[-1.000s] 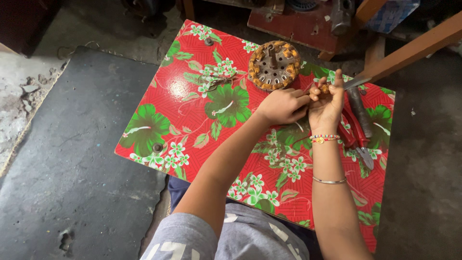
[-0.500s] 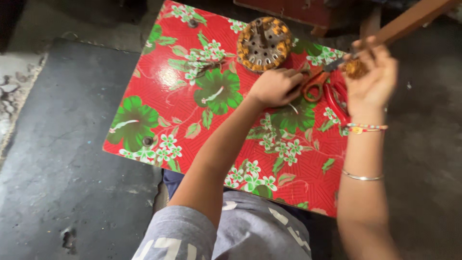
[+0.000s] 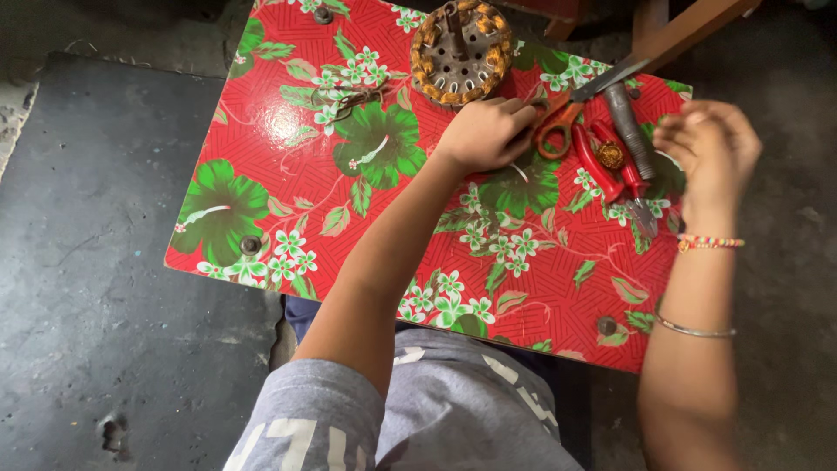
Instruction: The person strips copper wire from an appliance motor using pliers and scissors, then rolls the collected wire into a ball by hand.
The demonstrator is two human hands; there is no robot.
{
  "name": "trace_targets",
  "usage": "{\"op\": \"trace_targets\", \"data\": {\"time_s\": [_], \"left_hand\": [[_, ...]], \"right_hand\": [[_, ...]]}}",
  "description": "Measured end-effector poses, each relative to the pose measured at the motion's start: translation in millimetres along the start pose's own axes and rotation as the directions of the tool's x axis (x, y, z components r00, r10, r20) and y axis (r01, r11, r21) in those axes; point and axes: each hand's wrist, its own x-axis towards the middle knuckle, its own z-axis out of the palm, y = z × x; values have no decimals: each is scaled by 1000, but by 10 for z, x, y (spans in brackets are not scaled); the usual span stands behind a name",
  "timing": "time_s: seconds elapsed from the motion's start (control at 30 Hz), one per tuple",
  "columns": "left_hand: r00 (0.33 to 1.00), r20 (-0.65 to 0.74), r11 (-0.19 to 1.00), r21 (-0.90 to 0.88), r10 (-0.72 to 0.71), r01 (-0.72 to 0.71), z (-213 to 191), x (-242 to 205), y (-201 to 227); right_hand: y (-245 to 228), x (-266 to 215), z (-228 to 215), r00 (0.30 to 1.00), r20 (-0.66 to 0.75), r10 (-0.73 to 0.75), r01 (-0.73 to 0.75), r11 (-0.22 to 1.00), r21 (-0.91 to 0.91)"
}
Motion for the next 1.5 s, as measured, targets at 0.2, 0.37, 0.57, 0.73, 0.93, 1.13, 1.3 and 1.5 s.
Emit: {"op": "trace_targets", "data": {"time_s": [0.2, 0.37, 0.57, 0.73, 0.93, 1.13, 1.3, 1.5], "left_hand": [[1000, 20, 1000, 7, -17, 16, 27, -1, -15], [1000, 0, 1000, 9, -12, 12, 26, -1, -12], [1000, -23, 1000, -10, 3, -3, 5, -4, -14], [1000, -30, 1000, 6, 9, -9, 40, -16, -40], [1000, -15, 999, -49, -20, 19, -34, -12, 19], [915, 81, 792, -474, -395, 384, -587, -270, 409], [963, 269, 945, -320, 23, 67, -1270, -834, 707], [928, 374, 974, -210, -1, 86, -1354, -913, 889]], "right_hand": [[-255, -596, 225, 956, 286, -64, 288, 383, -878], [-96, -840, 306, 949, 230, -214, 278, 235, -931], [149, -848, 132, 952, 22, 306, -279, 893, -353], [557, -945, -11, 893, 113, 435, -447, 831, 331], [399, -992, -40, 965, 24, 261, -255, 912, 320], [144, -1002, -179, 995, -35, 94, -83, 969, 232], [231, -971, -418, 993, -103, 66, -47, 983, 176], [342, -926, -306, 998, -40, -58, 45, 962, -271]]}}
